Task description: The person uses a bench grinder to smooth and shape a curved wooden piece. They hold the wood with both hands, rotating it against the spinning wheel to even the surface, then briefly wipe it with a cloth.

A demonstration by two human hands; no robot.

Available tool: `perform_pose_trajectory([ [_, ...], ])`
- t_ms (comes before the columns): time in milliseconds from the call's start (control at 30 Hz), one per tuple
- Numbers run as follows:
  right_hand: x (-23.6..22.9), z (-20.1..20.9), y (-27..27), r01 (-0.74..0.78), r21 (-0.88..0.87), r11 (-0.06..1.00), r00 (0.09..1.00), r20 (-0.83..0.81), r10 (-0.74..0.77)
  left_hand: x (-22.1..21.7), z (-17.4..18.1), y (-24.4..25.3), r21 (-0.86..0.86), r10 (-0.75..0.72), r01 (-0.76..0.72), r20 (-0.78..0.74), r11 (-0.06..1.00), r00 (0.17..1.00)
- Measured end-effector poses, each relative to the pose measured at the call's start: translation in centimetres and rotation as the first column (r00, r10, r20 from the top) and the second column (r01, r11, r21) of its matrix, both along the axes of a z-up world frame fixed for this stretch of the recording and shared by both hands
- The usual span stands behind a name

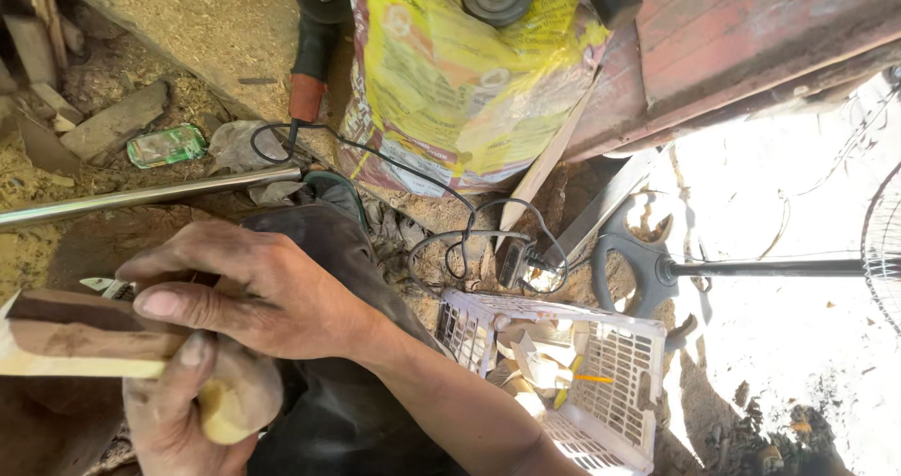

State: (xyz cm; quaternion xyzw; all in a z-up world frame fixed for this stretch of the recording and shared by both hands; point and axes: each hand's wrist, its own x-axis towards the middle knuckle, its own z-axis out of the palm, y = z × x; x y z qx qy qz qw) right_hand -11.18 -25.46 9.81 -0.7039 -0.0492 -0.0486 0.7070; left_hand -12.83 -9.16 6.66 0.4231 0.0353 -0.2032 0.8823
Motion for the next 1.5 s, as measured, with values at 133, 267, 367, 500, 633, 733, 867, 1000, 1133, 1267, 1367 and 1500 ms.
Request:
perform_pose_trajectory([
  [133,-0.7,0.0,-0.8,0.137,0.082,0.987,0.984,0.102,-0.145,0.2,0.6,-4.0,0.091,0.07,-0.074,0.045,0.993,0.997],
  [267,-0.4,0.2,-1.4,0.161,0.049,0.986,0.982,0.089,-0.165,0.0,-0.6,-4.9,0.139,0.103,-0.098,-0.032,0.985,0.994],
  [367,-0.4,0.4,-1.7,0.166,-0.076,0.983,0.984,0.084,-0.159,0.0,-1.6,-4.7,0.125,0.11,-0.1,-0.075,0.987,0.991],
  [500,0.4,1.5,-1.7,0.164,-0.314,0.935,0.977,0.179,-0.111,0.7,-3.0,-3.9,0.304,0.148,-0.101,-0.136,0.947,0.98],
  [633,1.2,2.0,-1.6,0.124,-0.523,0.843,0.984,0.177,-0.035,0.5,-4.8,0.5,0.638,-0.01,0.067,-0.093,0.767,0.996],
  [733,1.3,1.6,-1.4,0.1,-0.701,0.706,0.992,0.121,-0.02,0.0,-6.2,4.2,0.789,-0.051,0.123,-0.116,0.602,0.992],
  [867,2.3,0.3,-0.4,-0.027,-0.959,0.28,0.996,-0.004,0.084,0.0,-8.5,6.8,0.827,0.058,0.101,-0.16,0.553,0.985],
  [1000,3.4,-0.6,-0.1,-0.245,-0.966,0.082,0.962,-0.231,0.149,1.9,-10.1,6.8,0.823,0.132,0.061,-0.163,0.565,0.978],
  [1133,4.8,-0.8,0.5,-0.418,-0.894,0.163,0.905,-0.396,0.154,4.2,-10.7,5.5,0.753,0.102,0.026,-0.123,0.658,0.987],
  [1267,6.8,-0.7,1.3,-0.667,-0.723,0.181,0.715,-0.553,0.427,6.4,-11.3,4.4,0.828,0.054,0.099,-0.155,0.552,0.986],
  [1367,9.2,-1.1,2.8,-0.659,-0.733,0.17,0.688,-0.496,0.53,7.5,-12.2,3.8,0.805,0.102,0.139,-0.24,0.577,0.965],
  [1500,14.4,-3.0,5.2,-0.491,-0.87,0.047,0.733,-0.384,0.562,9.4,-14.1,2.1,0.771,0.191,0.14,-0.322,0.621,0.927],
])
